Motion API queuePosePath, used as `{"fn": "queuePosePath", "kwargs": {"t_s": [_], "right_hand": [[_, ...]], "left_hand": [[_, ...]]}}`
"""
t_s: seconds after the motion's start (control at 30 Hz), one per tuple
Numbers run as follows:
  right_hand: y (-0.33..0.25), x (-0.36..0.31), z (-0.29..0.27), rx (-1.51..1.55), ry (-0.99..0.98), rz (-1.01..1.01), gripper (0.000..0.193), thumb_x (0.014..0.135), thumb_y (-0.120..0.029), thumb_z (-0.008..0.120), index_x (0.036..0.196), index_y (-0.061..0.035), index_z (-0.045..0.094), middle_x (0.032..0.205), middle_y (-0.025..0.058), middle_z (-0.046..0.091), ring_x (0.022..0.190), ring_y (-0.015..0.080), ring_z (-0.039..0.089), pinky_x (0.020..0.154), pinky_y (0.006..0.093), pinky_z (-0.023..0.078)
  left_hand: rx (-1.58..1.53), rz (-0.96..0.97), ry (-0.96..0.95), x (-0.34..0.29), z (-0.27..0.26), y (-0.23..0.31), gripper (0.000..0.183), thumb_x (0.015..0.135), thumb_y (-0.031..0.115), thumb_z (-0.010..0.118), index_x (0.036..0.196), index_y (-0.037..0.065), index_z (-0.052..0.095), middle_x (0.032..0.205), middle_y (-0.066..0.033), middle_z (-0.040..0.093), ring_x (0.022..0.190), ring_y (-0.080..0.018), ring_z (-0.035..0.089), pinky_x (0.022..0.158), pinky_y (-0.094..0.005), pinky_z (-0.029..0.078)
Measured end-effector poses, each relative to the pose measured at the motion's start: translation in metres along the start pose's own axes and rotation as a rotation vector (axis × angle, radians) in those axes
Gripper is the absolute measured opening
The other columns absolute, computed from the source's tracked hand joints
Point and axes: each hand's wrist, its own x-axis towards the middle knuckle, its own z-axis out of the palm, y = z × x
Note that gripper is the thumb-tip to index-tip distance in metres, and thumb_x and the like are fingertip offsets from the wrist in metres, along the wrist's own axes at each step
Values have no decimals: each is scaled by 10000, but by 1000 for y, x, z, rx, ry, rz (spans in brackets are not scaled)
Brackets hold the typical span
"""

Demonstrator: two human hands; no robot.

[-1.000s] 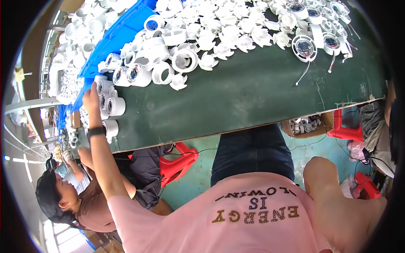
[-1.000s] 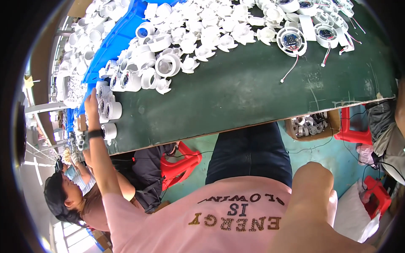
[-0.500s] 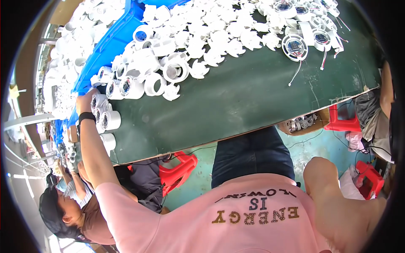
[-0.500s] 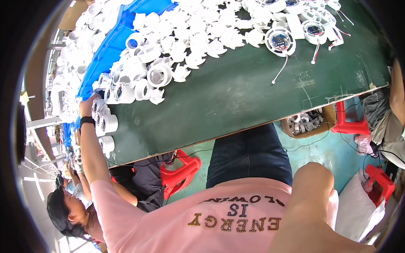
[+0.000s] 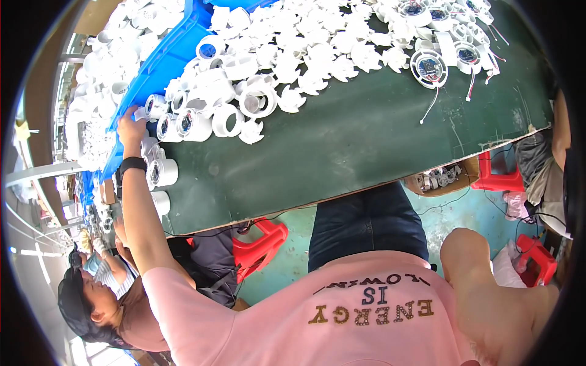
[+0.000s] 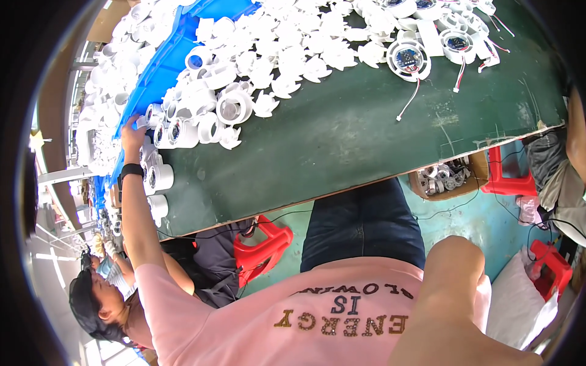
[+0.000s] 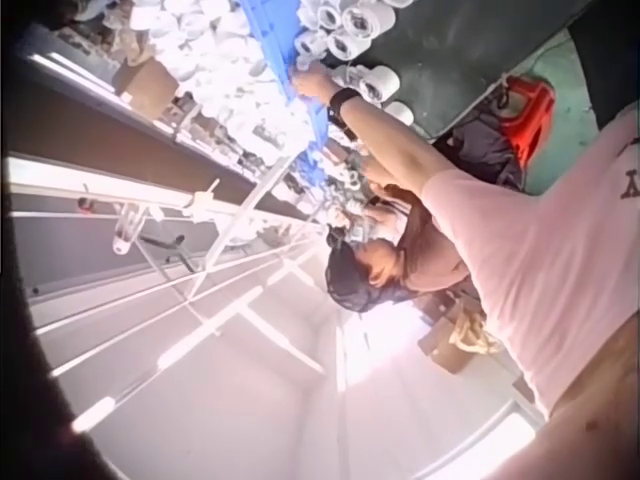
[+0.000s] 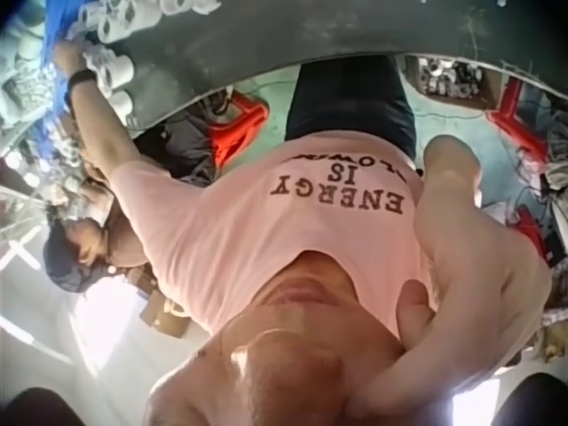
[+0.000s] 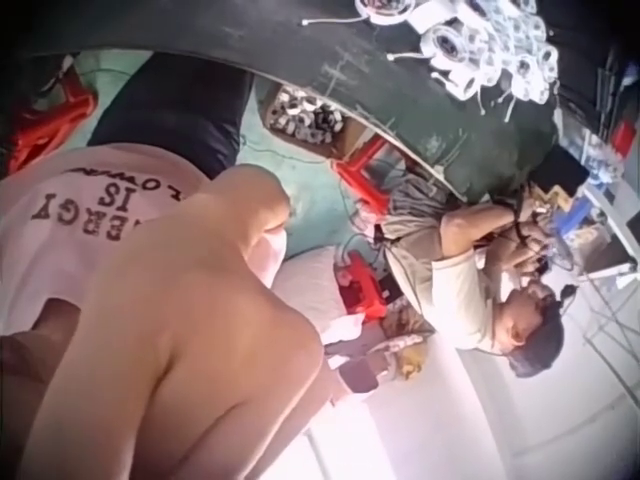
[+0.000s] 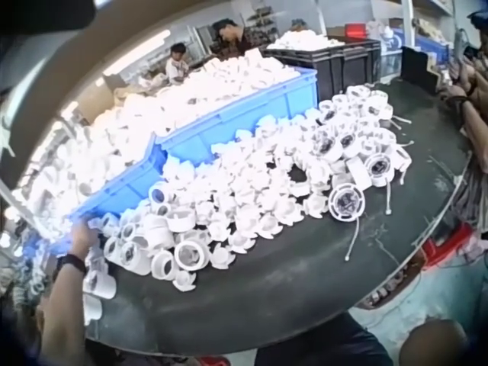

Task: The person assembles electronic components by hand, picking up a white plastic housing and a fan blade, fitting the blade into the housing, and snapping a plastic cap onto the assembly.

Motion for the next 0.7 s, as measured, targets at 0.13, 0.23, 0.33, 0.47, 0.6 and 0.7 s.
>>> {"fn": "queuePosePath", "kwargs": {"t_s": [0.13,0.23,0.33,0.47,0.6,0.7], "right_hand": [[-2,-1,0,-7,-5,-11,458,795,124,483,458,-151,340,441,-74,375,327,41,364,358,166,353],[-1,1,-1,3,1,-16,459,796,125,480,459,-152,339,440,-75,374,326,39,360,356,164,349],[4,5,-3,15,8,-21,460,797,127,477,459,-152,338,440,-77,373,324,38,356,353,163,345],[3,1,0,-18,18,-30,451,791,118,483,464,-155,336,440,-77,369,322,37,349,353,159,340],[-1,-3,8,-34,32,-38,435,778,100,496,471,-161,332,440,-76,361,320,37,337,354,153,332],[-3,-5,14,-33,44,-41,423,768,86,506,477,-165,330,439,-76,356,318,37,328,355,147,326]], "left_hand": [[96,-25,-67,-7,3,1,389,721,299,676,1083,157,660,1089,-153,642,1045,-357,601,882,-442,482],[120,-23,-83,-11,-17,-11,390,701,370,749,922,55,683,952,-182,684,931,-361,645,829,-421,496],[88,-37,-73,-15,-49,2,421,730,425,739,855,28,680,820,-137,683,802,-257,657,744,-376,503],[-522,41,-169,-42,-94,95,406,766,396,735,922,24,687,829,-91,668,790,-127,609,720,-297,472],[-781,151,-180,-40,-93,107,463,781,377,728,1048,4,664,956,-141,674,899,-176,628,820,-298,470],[-204,206,-134,-11,-45,38,430,808,340,699,1079,9,653,1010,-153,672,956,-224,636,864,-319,465]]}}
